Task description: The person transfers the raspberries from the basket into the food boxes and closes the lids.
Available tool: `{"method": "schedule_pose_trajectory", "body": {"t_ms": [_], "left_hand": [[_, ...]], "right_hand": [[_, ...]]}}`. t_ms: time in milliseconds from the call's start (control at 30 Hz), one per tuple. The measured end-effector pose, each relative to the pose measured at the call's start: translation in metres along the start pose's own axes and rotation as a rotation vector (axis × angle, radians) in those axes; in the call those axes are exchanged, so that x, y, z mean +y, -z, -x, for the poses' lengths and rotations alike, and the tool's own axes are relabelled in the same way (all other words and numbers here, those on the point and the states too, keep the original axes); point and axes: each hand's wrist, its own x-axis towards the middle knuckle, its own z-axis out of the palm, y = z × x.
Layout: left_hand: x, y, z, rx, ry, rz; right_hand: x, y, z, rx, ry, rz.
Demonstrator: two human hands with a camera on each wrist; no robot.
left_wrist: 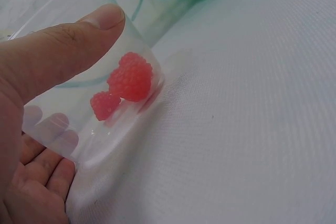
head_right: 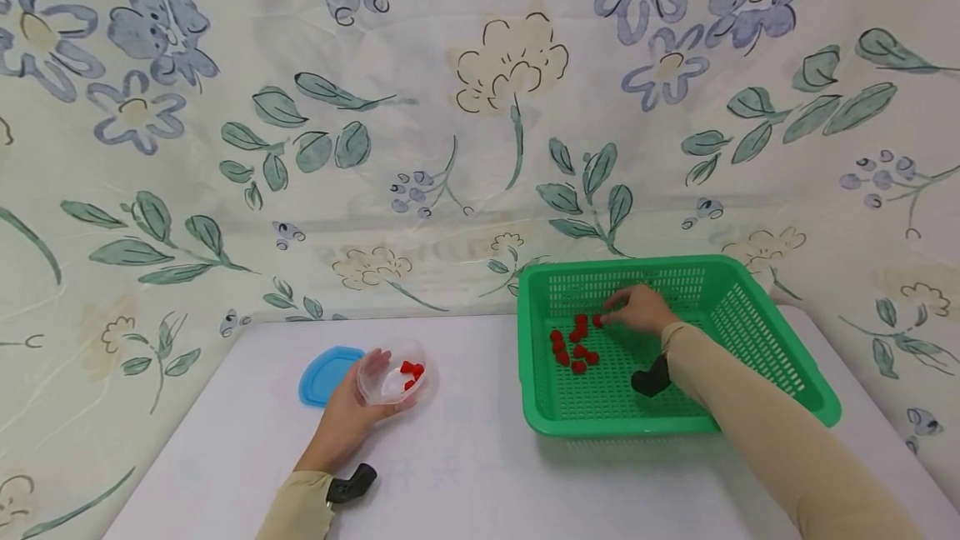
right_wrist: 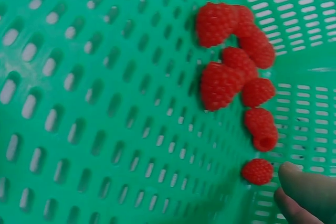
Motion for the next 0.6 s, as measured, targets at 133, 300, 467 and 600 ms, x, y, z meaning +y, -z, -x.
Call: {"method": "schedule_pose_trajectory", "body": {"t_ms": [133,300,467,600], "left_hand": [[0.0,0.0,0.0,-0.002,0.006,-0.005],[0.001,0.0,0.0,-0.004,0.013,-0.004],[-0.001,0.001,0.0,-0.001,0.005,0.005],[-0.002,0.001,0.0,-0.003,-0.009,0.013]], "right_hand": [[0.001,-0.002,-0.003,-0.011,-0.009,0.036],[0.0,-0.005,-0.003,-0.013,-0.004,0.068],[-0.002,-0.009,-0.004,-0.02,0.001,0.077],[-0.001,-0.012,-0.005,-0.022,0.002,0.086]]}}
